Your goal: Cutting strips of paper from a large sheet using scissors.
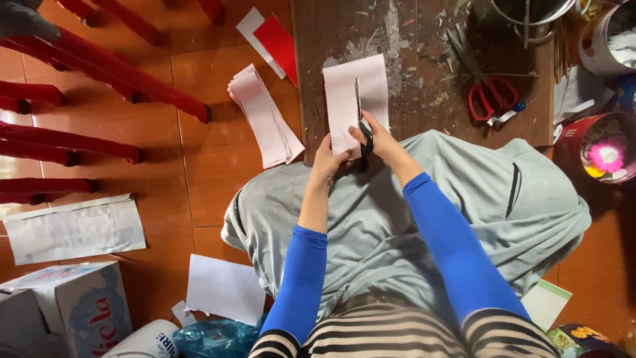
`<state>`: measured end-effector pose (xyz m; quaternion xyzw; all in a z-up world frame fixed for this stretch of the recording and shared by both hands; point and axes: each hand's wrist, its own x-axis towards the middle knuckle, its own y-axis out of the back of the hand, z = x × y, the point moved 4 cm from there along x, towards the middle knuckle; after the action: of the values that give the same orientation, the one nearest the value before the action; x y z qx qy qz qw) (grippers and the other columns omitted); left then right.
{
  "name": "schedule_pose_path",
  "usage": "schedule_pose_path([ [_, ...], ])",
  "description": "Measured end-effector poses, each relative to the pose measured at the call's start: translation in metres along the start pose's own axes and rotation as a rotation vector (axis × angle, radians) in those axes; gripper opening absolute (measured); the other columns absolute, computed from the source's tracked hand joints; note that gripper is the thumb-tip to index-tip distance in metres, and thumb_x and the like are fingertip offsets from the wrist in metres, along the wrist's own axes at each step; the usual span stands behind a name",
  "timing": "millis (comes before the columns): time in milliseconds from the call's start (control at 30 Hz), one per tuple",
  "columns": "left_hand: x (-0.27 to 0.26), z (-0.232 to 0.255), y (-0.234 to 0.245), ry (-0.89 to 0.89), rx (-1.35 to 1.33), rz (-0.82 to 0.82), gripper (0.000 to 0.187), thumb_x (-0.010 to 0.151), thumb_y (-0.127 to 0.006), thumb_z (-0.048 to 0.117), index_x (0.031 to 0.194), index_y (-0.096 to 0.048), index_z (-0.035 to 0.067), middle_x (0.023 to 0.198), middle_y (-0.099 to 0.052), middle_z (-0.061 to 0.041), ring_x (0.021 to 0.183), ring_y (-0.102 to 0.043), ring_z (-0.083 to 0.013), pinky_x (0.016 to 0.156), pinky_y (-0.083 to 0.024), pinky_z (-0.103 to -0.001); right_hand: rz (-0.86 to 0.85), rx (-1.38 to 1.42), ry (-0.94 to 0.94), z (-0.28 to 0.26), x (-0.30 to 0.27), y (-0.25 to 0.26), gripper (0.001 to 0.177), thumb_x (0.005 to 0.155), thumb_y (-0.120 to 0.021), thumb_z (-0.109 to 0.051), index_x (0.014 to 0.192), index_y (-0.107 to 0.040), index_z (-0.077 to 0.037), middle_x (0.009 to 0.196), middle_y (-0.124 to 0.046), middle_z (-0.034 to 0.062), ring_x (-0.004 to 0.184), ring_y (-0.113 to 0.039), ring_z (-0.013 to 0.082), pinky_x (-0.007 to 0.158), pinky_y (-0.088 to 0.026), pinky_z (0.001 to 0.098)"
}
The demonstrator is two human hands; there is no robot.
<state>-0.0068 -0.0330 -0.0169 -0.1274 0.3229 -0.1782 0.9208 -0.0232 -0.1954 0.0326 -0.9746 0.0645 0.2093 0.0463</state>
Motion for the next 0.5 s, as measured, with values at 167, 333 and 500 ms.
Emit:
schedule_pose_path([
  [167, -0.003, 0.008, -0.001, -0.046, 0.02, 0.027, 0.052, 0.082, -0.068, -0.009, 0.131, -0.053, 0.002, 0.11, -0.067, -0.009, 0.09, -0.068, -0.0167, 0.065, -0.059, -0.029, 0.037, -0.103, 0.147, 0.004, 0.001, -0.002, 0.066, 0.093, -0.075, -0.035, 0.146, -0.052, -0.004, 0.127, -0.068, 0.0083, 0.114, -0.06, 0.0155, 0.098, -0.05, 0.0295],
  [333, -0.007, 0.013, -0.002, -0.077, -0.012, 0.012, 0.052, 0.082, -0.069, -0.009, 0.131, -0.054, 0.002, 0.11, -0.068, -0.009, 0.089, -0.068, -0.0164, 0.063, -0.057, -0.028, 0.016, -0.052, 0.135, 0.01, 0.024, 0.005, 0.07, 0.093, -0.077, -0.037, 0.148, -0.051, -0.002, 0.131, -0.067, 0.01, 0.118, -0.059, 0.0161, 0.1, -0.048, 0.0299],
  [500, -0.014, 0.02, -0.008, -0.025, -0.025, 0.017, 0.057, 0.082, -0.071, -0.008, 0.135, -0.053, 0.004, 0.109, -0.069, -0.007, 0.082, -0.068, -0.0151, 0.061, -0.056, -0.028, 0.069, -0.038, 0.136, 0.024, 0.042, 0.006, 0.081, 0.088, -0.079, -0.038, 0.149, -0.042, 0.001, 0.133, -0.061, 0.0126, 0.116, -0.058, 0.0182, 0.095, -0.052, 0.0329],
])
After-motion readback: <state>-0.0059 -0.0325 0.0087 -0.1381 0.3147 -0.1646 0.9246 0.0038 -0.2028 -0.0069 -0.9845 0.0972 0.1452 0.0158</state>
